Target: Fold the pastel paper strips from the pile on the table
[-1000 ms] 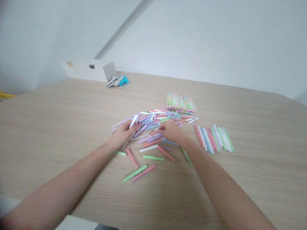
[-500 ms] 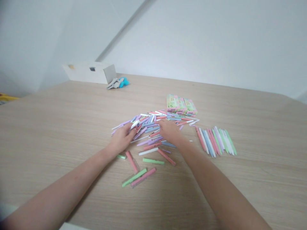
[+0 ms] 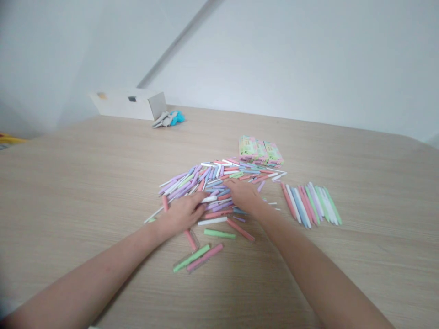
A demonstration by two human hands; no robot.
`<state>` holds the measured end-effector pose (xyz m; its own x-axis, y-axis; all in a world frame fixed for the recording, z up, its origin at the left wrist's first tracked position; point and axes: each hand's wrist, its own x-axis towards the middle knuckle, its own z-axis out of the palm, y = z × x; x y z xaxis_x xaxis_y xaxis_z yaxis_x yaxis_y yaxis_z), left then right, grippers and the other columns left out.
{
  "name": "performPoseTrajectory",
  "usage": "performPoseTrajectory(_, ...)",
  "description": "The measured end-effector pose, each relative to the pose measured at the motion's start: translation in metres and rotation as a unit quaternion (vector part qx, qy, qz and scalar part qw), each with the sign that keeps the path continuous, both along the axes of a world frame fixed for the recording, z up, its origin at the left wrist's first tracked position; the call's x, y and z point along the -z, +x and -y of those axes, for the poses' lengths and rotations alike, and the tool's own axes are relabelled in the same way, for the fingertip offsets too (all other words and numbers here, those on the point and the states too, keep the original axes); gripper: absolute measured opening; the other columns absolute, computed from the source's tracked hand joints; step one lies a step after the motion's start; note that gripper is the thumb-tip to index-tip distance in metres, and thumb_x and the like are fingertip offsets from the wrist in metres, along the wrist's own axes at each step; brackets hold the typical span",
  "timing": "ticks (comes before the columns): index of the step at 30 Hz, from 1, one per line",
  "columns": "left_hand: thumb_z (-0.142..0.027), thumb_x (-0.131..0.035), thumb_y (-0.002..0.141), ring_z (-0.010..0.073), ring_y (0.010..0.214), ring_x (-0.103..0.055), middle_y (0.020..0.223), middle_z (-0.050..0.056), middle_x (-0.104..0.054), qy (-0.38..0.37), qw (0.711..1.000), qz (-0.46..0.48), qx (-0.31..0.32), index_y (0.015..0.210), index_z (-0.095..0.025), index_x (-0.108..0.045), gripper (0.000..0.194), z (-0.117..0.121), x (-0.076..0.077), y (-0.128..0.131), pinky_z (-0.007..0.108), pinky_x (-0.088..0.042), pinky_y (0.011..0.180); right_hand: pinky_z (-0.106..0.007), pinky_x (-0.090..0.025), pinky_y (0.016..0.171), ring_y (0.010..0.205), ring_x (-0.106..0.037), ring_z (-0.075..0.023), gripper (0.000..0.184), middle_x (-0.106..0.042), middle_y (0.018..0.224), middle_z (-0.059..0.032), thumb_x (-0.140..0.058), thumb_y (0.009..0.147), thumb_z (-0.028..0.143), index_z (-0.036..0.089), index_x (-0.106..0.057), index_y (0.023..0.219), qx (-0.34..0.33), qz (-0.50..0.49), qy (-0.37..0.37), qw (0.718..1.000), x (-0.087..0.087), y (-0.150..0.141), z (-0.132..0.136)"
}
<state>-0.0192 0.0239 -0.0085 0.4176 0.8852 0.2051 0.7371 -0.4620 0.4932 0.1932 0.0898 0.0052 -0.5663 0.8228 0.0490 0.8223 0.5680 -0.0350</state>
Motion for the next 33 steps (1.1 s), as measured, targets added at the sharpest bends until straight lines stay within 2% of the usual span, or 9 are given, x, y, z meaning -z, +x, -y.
performPoseTrajectory(4,-0.015,-0.041,0.087,0.0213,0.107,-0.057,0.113,0.012,-0.061,0.016,0.999,-0.002,0.041,0.11,-0.014,-0.055,0.027,0.001,0.003,0.001,0.033,-0.044,0.094,-0.029,-0.039,0.09,0.109,-0.056,-0.0195,0.041,-0.061,0.12,-0.008,-0.038,0.087,0.011,0.02,-0.056,0.123,-0.001,0.005,-0.003,1.0,-0.001,0.002,-0.003)
performPoseTrajectory(8,-0.014,-0.041,0.087,0.0205,0.112,-0.054,0.121,0.011,-0.058,0.034,0.998,-0.018,0.055,0.108,-0.016,-0.055,0.025,0.001,0.006,0.001,0.033,-0.041,0.099,-0.028,-0.038,0.089,0.106,-0.056,-0.0194,0.035,-0.063,0.116,-0.0082,-0.04,0.088,0.016,0.021,-0.062,0.114,0.026,0.018,-0.02,0.999,-0.005,-0.001,-0.01)
performPoseTrajectory(14,-0.013,-0.041,0.086,0.0216,0.109,-0.055,0.118,0.012,-0.059,0.044,0.996,-0.024,0.074,0.104,-0.015,-0.057,0.024,0.003,0.001,0.003,0.034,-0.043,0.097,-0.026,-0.04,0.076,0.091,-0.06,-0.0197,0.025,-0.068,0.101,-0.008,-0.044,0.086,0.025,0.018,-0.066,0.096,0.05,0.028,-0.035,0.998,-0.014,-0.005,-0.021)
performPoseTrajectory(20,-0.011,-0.042,0.085,0.0213,0.112,-0.054,0.119,0.011,-0.059,0.037,0.996,-0.013,0.077,0.107,-0.015,-0.057,0.027,0.003,0.0,0.004,0.034,-0.042,0.099,-0.024,-0.037,0.061,0.075,-0.062,-0.0196,0.025,-0.071,0.087,-0.0059,-0.05,0.082,0.034,0.021,-0.068,0.092,0.042,0.054,-0.057,0.996,-0.027,-0.014,-0.025)
performPoseTrajectory(27,-0.011,-0.041,0.085,0.0215,0.114,-0.053,0.12,0.011,-0.059,0.041,0.996,-0.019,0.074,0.111,-0.014,-0.056,0.031,0.002,0.004,0.003,0.034,-0.041,0.101,-0.025,-0.037,0.06,0.074,-0.063,-0.0208,0.026,-0.071,0.083,-0.0099,-0.052,0.079,0.033,0.016,-0.07,0.087,0.03,0.078,-0.061,0.995,-0.034,-0.018,-0.026)
performPoseTrajectory(33,-0.009,-0.042,0.083,0.0216,0.109,-0.055,0.116,0.011,-0.06,0.036,0.997,-0.007,0.074,0.108,-0.015,-0.057,0.03,0.001,0.004,0.003,0.036,-0.044,0.097,-0.025,-0.041,0.067,0.082,-0.063,-0.0217,0.028,-0.071,0.093,-0.0103,-0.054,0.079,0.034,0.018,-0.069,0.096,0.056,0.076,-0.048,0.994,-0.032,-0.014,-0.022)
